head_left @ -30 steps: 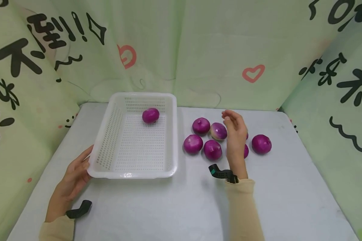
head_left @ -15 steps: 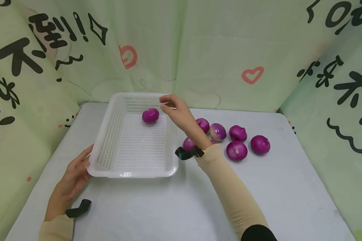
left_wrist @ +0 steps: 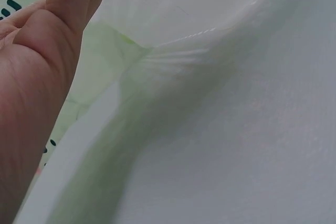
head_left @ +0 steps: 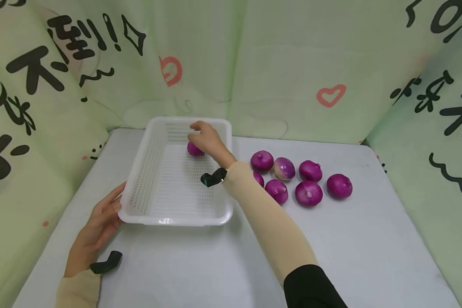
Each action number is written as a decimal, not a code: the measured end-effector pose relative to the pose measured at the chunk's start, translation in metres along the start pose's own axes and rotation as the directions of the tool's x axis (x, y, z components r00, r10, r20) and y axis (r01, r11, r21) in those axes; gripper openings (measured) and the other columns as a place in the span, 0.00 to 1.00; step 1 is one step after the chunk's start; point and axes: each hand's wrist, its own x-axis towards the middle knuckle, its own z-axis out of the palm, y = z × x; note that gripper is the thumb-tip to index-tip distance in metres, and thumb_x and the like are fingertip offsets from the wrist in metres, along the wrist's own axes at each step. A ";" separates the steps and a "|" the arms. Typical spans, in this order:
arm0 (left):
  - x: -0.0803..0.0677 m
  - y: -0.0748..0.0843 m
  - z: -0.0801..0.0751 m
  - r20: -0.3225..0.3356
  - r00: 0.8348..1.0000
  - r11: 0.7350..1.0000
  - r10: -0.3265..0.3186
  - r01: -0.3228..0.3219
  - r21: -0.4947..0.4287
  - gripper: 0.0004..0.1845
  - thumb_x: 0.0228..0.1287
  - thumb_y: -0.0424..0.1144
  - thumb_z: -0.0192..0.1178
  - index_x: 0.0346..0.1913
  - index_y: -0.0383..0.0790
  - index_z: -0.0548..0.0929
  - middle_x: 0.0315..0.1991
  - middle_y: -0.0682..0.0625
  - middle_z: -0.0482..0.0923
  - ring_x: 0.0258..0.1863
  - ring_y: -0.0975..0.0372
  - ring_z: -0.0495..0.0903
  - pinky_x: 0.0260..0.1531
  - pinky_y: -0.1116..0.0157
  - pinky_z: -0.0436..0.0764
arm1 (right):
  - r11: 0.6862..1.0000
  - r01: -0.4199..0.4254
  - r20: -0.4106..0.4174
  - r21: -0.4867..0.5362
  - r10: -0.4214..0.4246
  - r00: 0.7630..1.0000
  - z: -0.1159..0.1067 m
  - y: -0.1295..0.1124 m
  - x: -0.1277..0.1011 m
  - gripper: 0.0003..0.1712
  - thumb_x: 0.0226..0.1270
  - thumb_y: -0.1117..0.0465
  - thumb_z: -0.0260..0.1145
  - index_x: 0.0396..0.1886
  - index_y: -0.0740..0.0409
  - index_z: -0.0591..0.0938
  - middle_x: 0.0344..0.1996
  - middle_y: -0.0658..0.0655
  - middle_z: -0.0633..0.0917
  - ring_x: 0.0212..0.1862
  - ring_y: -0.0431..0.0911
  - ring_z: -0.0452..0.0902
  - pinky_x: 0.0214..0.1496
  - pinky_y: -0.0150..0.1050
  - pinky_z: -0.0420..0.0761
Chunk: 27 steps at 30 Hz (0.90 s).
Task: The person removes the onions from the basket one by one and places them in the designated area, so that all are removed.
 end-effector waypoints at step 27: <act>-0.002 -0.001 0.004 -0.017 1.000 0.999 -0.023 0.023 0.026 0.30 0.81 0.27 0.35 0.80 0.50 0.64 0.74 0.53 0.75 0.66 0.64 0.81 0.55 0.68 0.85 | 0.945 -0.004 0.033 -0.326 0.016 0.999 0.019 0.027 0.011 0.33 0.70 0.58 0.66 0.73 0.62 0.73 0.68 0.62 0.80 0.69 0.61 0.71 0.73 0.51 0.74</act>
